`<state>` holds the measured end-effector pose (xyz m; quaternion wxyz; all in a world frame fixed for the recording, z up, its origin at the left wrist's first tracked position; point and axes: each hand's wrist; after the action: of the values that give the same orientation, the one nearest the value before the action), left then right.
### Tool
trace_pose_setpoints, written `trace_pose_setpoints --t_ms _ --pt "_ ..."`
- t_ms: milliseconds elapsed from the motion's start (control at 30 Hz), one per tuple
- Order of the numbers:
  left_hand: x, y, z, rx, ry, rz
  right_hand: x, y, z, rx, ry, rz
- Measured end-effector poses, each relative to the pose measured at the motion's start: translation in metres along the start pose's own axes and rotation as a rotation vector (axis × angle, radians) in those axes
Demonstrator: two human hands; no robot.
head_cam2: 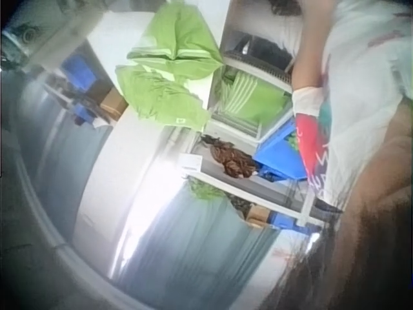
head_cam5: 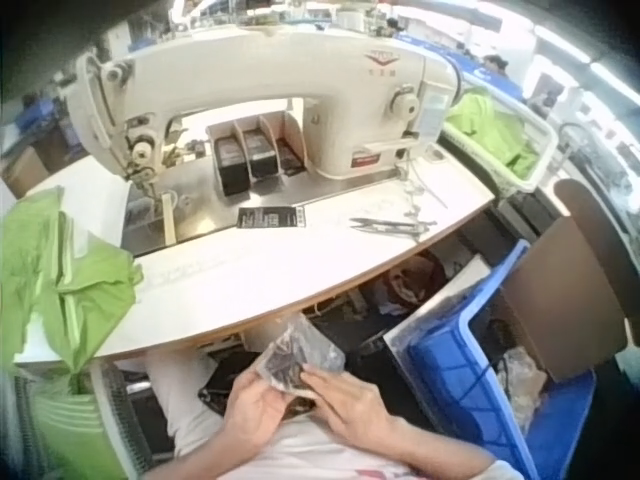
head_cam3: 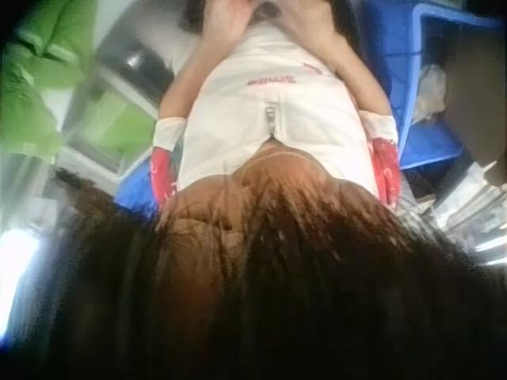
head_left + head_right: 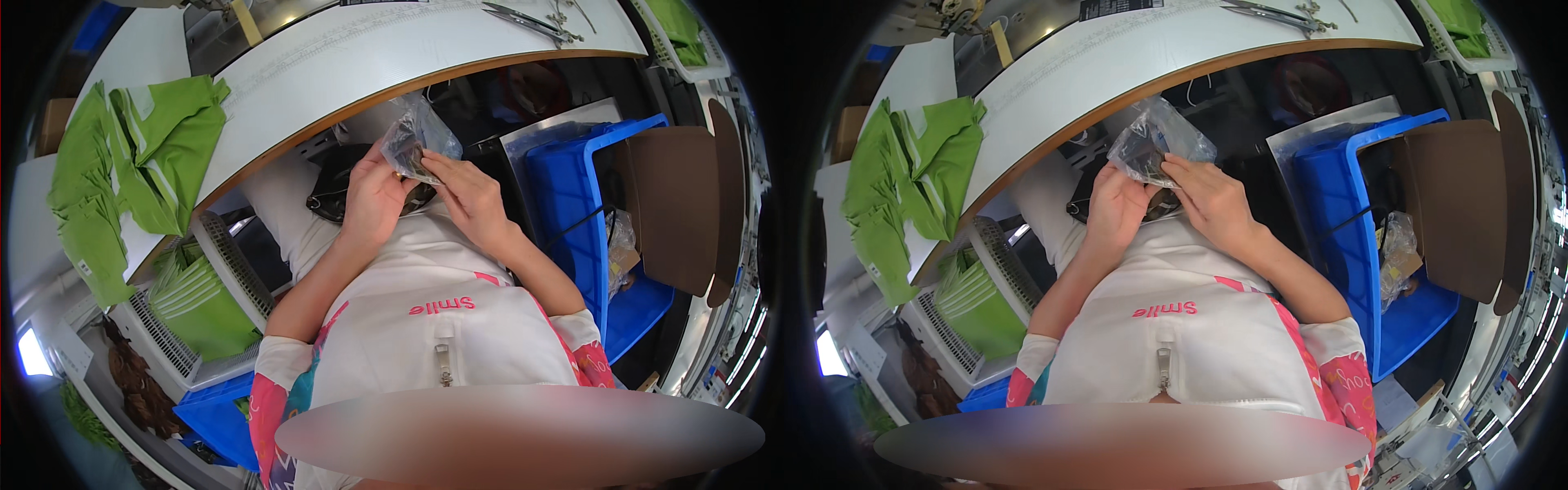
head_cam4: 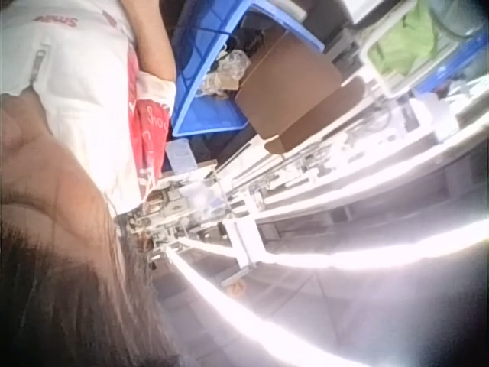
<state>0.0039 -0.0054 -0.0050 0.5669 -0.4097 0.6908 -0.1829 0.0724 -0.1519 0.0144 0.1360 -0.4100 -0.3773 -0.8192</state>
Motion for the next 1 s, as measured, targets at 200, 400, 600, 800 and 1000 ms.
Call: trace_pose_setpoints --t_ms 200,400,600,800,1000 --pt "-0.008 0.004 -0.009 -0.101 -0.084 0.112 0.013 0.005 0.011 0.047 -0.095 0.253" --pt "-0.002 0.010 -0.013 -0.124 -0.099 0.143 0.024 0.000 0.015 0.048 -0.115 0.088" --pt "-0.004 0.004 -0.015 -0.179 -0.060 0.282 0.018 -0.013 0.023 -0.003 -0.132 -0.091" --pt "-0.007 0.006 -0.016 -0.173 -0.062 0.217 0.017 -0.012 0.008 -0.225 -0.415 0.422" --pt "-0.013 -0.005 -0.020 -0.215 -0.048 0.160 0.015 0.001 -0.002 -0.320 -0.434 0.488"
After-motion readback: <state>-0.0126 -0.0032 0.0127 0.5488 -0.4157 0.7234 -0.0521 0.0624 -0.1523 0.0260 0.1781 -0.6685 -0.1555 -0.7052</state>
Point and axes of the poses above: each hand's wrist, its own z-axis towards the middle knuckle, its own y-axis out of the back of the hand, x = y × z, and after that the axes turned 14 degrees about z, right-handed
